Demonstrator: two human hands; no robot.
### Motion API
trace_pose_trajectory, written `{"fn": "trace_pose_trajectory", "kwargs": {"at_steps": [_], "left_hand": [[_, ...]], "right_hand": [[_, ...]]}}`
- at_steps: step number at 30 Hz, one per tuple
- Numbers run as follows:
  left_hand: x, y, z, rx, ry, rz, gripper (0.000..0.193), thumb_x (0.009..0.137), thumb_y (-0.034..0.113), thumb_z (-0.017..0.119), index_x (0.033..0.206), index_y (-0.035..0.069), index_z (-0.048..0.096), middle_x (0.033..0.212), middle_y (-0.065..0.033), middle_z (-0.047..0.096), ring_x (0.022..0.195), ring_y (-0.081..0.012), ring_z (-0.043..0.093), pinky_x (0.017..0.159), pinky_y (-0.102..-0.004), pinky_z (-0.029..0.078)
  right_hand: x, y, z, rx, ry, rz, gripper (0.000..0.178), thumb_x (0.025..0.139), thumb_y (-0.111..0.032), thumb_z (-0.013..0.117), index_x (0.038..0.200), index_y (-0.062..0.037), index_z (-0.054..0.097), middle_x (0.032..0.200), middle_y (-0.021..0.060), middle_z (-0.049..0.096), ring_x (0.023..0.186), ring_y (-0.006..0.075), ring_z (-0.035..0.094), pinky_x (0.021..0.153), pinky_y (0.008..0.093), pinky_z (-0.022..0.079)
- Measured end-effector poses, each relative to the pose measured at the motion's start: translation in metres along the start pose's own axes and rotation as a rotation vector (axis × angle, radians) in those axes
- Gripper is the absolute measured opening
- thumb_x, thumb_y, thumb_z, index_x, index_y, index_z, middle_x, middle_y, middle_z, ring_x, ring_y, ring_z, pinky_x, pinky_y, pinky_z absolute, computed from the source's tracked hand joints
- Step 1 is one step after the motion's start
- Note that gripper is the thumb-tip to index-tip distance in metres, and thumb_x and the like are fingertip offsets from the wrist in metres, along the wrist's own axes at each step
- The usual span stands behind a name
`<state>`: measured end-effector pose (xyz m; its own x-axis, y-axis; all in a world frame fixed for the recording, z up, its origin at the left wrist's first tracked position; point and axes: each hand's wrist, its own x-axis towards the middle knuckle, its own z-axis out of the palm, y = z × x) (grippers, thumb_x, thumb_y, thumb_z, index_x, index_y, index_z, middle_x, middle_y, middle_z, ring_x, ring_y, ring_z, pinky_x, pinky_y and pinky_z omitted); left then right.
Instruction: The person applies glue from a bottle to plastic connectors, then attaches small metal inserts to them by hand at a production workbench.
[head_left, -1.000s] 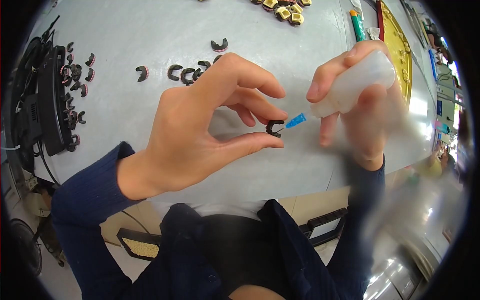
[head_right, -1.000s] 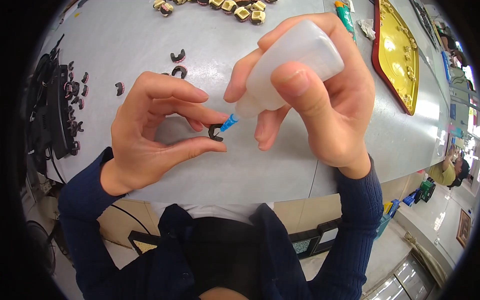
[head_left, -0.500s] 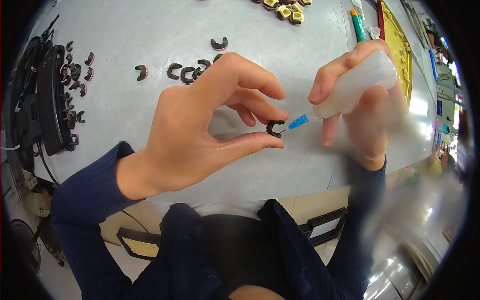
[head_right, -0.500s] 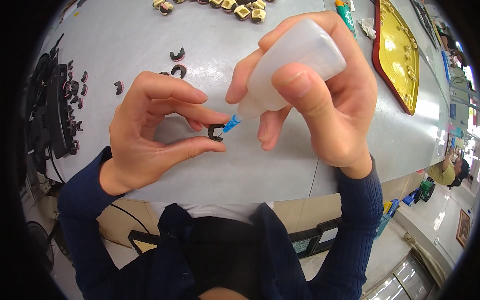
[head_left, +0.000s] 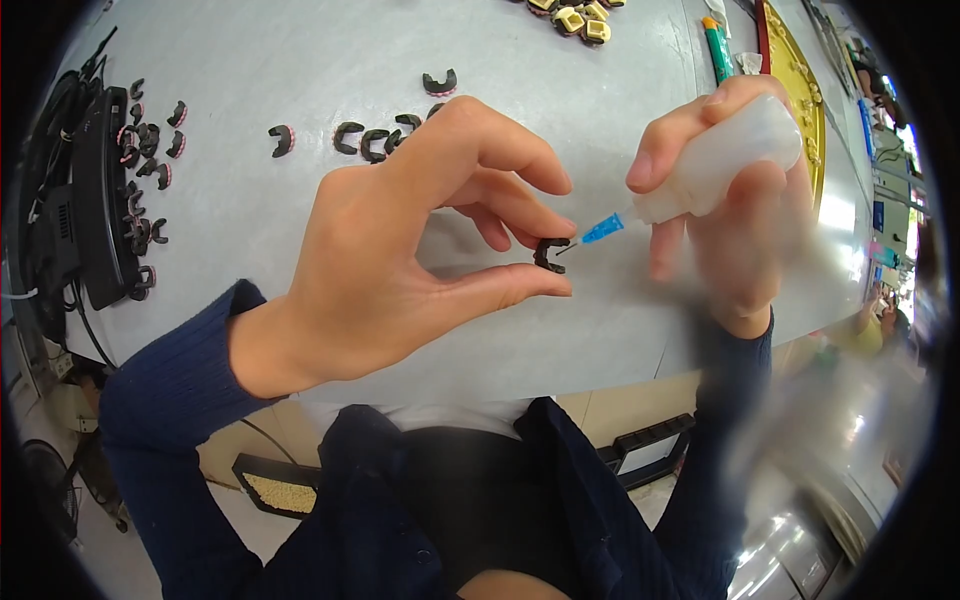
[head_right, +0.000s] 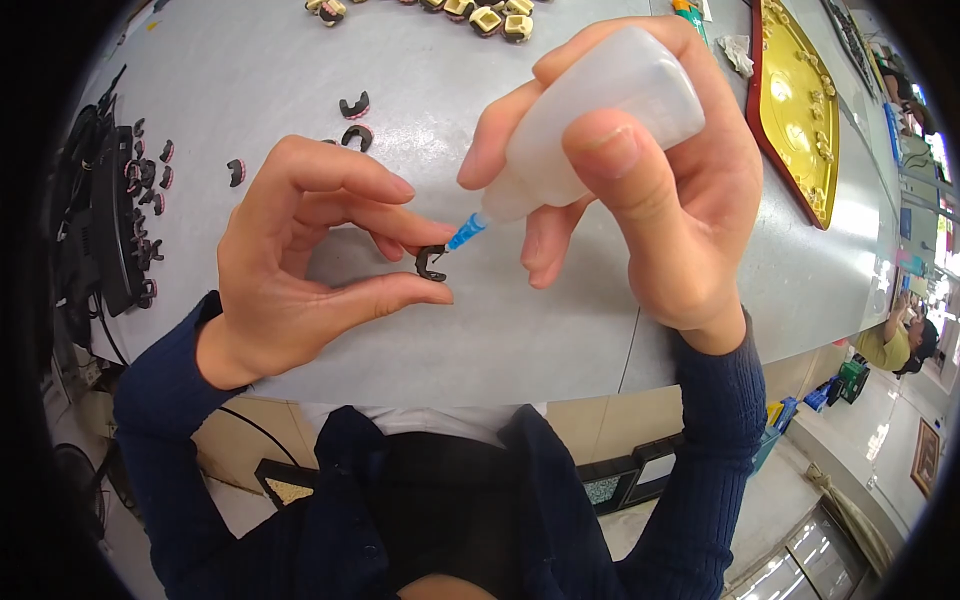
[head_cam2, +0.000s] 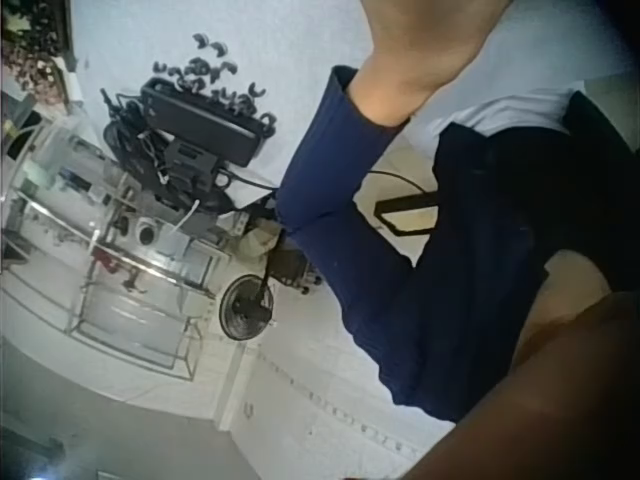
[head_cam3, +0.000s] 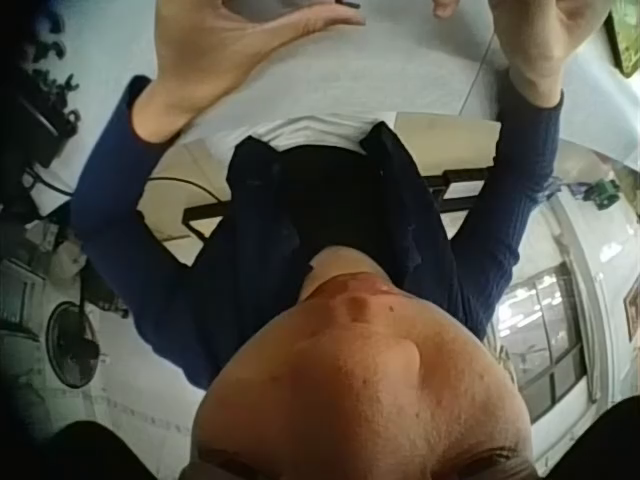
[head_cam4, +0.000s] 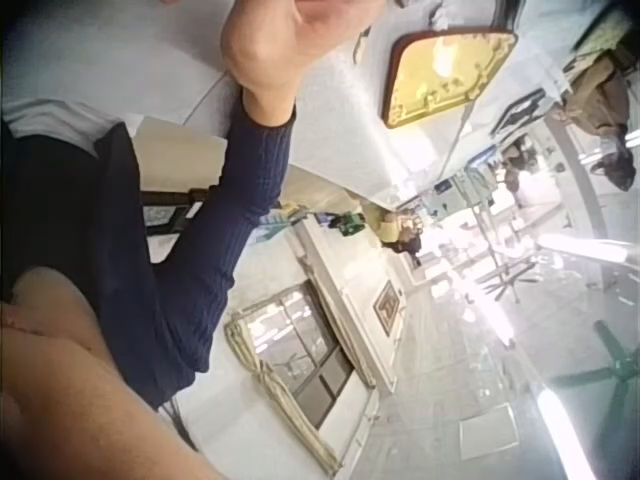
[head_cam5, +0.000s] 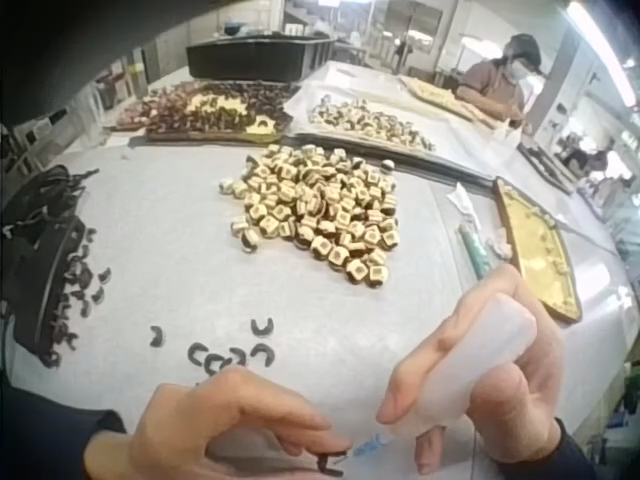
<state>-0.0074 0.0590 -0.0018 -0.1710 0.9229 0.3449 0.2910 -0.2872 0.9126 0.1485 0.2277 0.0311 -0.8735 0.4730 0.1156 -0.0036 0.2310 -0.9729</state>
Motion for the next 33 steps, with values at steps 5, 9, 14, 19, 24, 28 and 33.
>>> {"fn": "trace_pose_trajectory", "kwargs": {"at_steps": [5, 9, 14, 19, 24, 28, 33], "left_hand": [[0.0009, -0.0014, 0.0002, -0.009, -0.002, 0.007, 0.058, 0.068, -0.002, 0.083, 0.113, 0.000, 0.048, 0.102, -0.0080, 0.057, 0.091, -0.0215, 0.069, 0.069, -0.0253, 0.053], [0.0000, 0.0018, -0.0012, -0.013, 0.002, -0.030, 0.058, 0.068, -0.001, 0.083, 0.114, 0.001, 0.048, 0.103, -0.0075, 0.057, 0.091, -0.0208, 0.069, 0.068, -0.0250, 0.052], [0.0001, 0.0013, -0.0008, -0.013, 0.005, -0.027, 0.058, 0.067, -0.001, 0.084, 0.113, 0.001, 0.048, 0.103, -0.0075, 0.058, 0.091, -0.0202, 0.069, 0.068, -0.0247, 0.052], [-0.0005, 0.0012, -0.0003, -0.032, 0.016, -0.046, 0.058, 0.068, -0.001, 0.083, 0.113, 0.001, 0.048, 0.100, -0.0079, 0.059, 0.090, -0.0202, 0.070, 0.068, -0.0246, 0.052], [0.0005, 0.0009, -0.0006, -0.028, 0.019, -0.037, 0.057, 0.068, 0.000, 0.083, 0.113, 0.001, 0.048, 0.099, -0.0088, 0.061, 0.090, -0.0199, 0.069, 0.068, -0.0243, 0.052], [0.0011, 0.0013, -0.0028, -0.017, 0.000, -0.046, 0.056, 0.069, 0.001, 0.083, 0.111, 0.001, 0.047, 0.094, -0.0112, 0.067, 0.087, -0.0178, 0.069, 0.069, -0.0235, 0.051], [0.0015, 0.0019, -0.0029, -0.013, -0.002, -0.083, 0.056, 0.069, 0.002, 0.084, 0.111, 0.002, 0.047, 0.092, -0.0125, 0.069, 0.086, -0.0166, 0.068, 0.069, -0.0234, 0.051]], "right_hand": [[-0.0006, 0.0009, -0.0023, -0.006, 0.021, 0.015, 0.056, 0.091, -0.059, 0.048, 0.114, -0.0075, 0.041, 0.081, 0.0206, 0.062, 0.039, 0.0185, 0.052, 0.030, 0.0237, 0.039], [0.0003, 0.0004, 0.0014, -0.004, 0.035, 0.013, 0.056, 0.091, -0.059, 0.048, 0.114, -0.0078, 0.041, 0.081, 0.0206, 0.063, 0.042, 0.0188, 0.054, 0.030, 0.0238, 0.040], [0.0004, -0.0008, 0.0007, -0.023, 0.026, 0.014, 0.058, 0.090, -0.060, 0.050, 0.114, -0.0078, 0.041, 0.082, 0.0197, 0.063, 0.047, 0.0182, 0.057, 0.031, 0.0232, 0.041], [0.0014, -0.0004, -0.0027, -0.031, 0.001, 0.010, 0.059, 0.090, -0.060, 0.049, 0.114, -0.0074, 0.042, 0.082, 0.0187, 0.063, 0.046, 0.0171, 0.056, 0.032, 0.0226, 0.041], [0.0017, 0.0001, -0.0012, -0.030, 0.012, -0.009, 0.059, 0.090, -0.060, 0.048, 0.114, -0.0066, 0.041, 0.081, 0.0184, 0.063, 0.045, 0.0165, 0.055, 0.032, 0.0222, 0.040], [0.0027, -0.0003, 0.0000, -0.041, 0.010, -0.024, 0.059, 0.091, -0.060, 0.047, 0.113, -0.0059, 0.041, 0.081, 0.0182, 0.063, 0.043, 0.0162, 0.054, 0.032, 0.0220, 0.040], [0.0030, -0.0020, -0.0001, -0.066, -0.005, -0.016, 0.059, 0.091, -0.060, 0.047, 0.111, -0.0056, 0.041, 0.080, 0.0181, 0.064, 0.042, 0.0161, 0.053, 0.032, 0.0221, 0.040]]}}
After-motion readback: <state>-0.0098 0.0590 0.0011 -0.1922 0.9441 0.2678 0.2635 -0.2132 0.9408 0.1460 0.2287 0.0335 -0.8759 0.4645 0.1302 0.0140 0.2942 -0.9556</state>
